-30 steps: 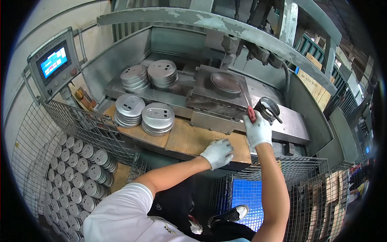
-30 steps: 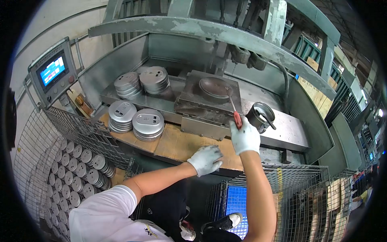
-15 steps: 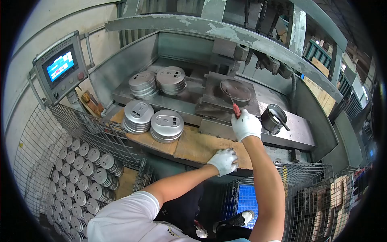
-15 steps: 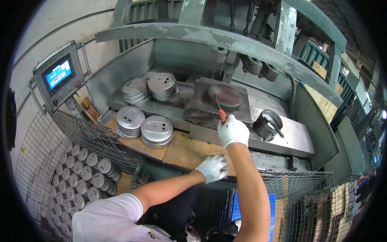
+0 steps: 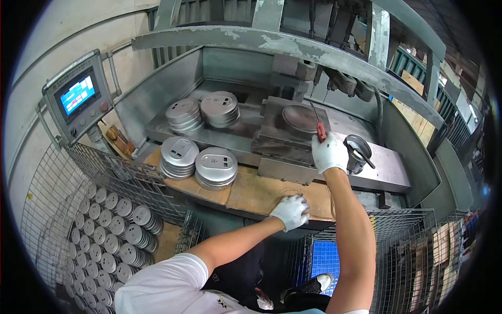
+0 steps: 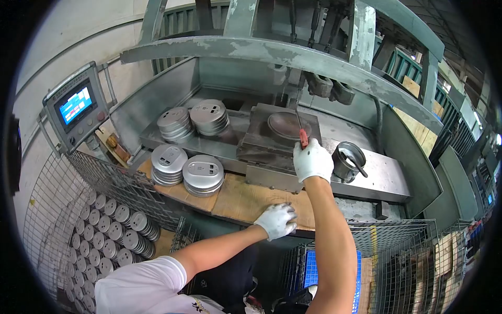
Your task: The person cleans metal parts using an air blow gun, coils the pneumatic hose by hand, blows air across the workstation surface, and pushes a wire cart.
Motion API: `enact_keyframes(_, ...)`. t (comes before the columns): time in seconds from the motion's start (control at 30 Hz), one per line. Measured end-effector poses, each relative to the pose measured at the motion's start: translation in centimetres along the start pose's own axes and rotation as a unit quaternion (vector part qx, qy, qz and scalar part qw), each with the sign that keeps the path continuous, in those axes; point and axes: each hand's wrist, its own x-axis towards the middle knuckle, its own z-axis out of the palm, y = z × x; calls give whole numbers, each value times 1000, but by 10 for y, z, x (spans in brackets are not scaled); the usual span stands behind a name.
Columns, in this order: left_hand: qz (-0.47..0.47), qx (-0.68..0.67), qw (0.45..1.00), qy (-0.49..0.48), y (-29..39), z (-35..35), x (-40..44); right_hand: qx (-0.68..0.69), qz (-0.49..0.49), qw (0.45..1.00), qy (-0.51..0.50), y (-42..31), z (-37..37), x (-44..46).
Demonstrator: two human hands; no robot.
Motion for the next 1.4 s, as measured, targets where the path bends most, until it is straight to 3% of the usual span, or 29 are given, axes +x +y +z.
enact_keyframes(0.07, 1, -1, 1000, 4, 0, 2, 0, -14, 11, 999, -33, 0, 1, -2)
enact_keyframes(0.27, 33, 2, 999, 23, -9, 12, 2, 15, 16, 1000, -5, 11, -6, -13)
enact_keyframes(0.4, -24, 19, 999, -10, 4, -2, 4, 112, -5, 994, 11, 69, -17, -55)
enact_keyframes(0.47, 25, 29, 997, 60, 2, 2, 1, 119, 47, 991, 24, 108, -29, -76)
enact_keyframes(0.57, 48, 14, 994, 96, -3, 11, 4, 277, 150, 940, 130, 185, -29, -96)
enact_keyframes(0.67, 76, -31, 989, 121, -5, 20, 10, 313, 227, 886, 254, 248, -35, -103)
enact_keyframes(0.73, 108, -33, 985, 131, 11, 19, 21, 348, 267, 850, 292, 265, -35, -104)
enact_keyframes(0.8, 150, -49, 979, 130, 37, 17, 35, 471, 313, 791, 235, 279, -25, -104)
enact_keyframes(0.83, 183, -68, 972, 133, 52, 19, 45, 540, 275, 760, 234, 292, -10, -101)
enact_keyframes(0.93, 216, -94, 962, 139, 88, 32, 79, 417, 233, 858, 187, 301, 12, -106)
enact_keyframes(1.0, 228, -147, 952, 143, 108, 38, 104, 200, 243, 937, 149, 284, 5, -117)
enact_keyframes(1.07, 186, -170, 961, 116, 118, 46, 125, 71, 159, 985, 0, 269, -13, -126)
enact_keyframes(1.1, 175, -172, 964, 104, 121, 51, 133, -11, 131, 988, 78, 268, 11, -135)
enact_keyframes(1.13, 161, -173, 967, 93, 124, 57, 139, 19, 149, 989, 10, 267, 5, -137)
enact_keyframes(1.2, 114, -220, 969, 24, 134, 67, 147, 3, 103, 994, 42, 275, 11, -142)
enact_keyframes(1.27, 102, -213, 972, -2, 145, 67, 148, -8, 82, 996, 13, 279, 0, -155)
enact_keyframes(1.37, 48, -149, 987, -42, 149, 65, 158, -10, 37, 999, 18, 279, -8, -178)
enact_keyframes(1.4, 25, -128, 989, -75, 158, 58, 157, -11, 19, 998, 63, 282, 2, -188)
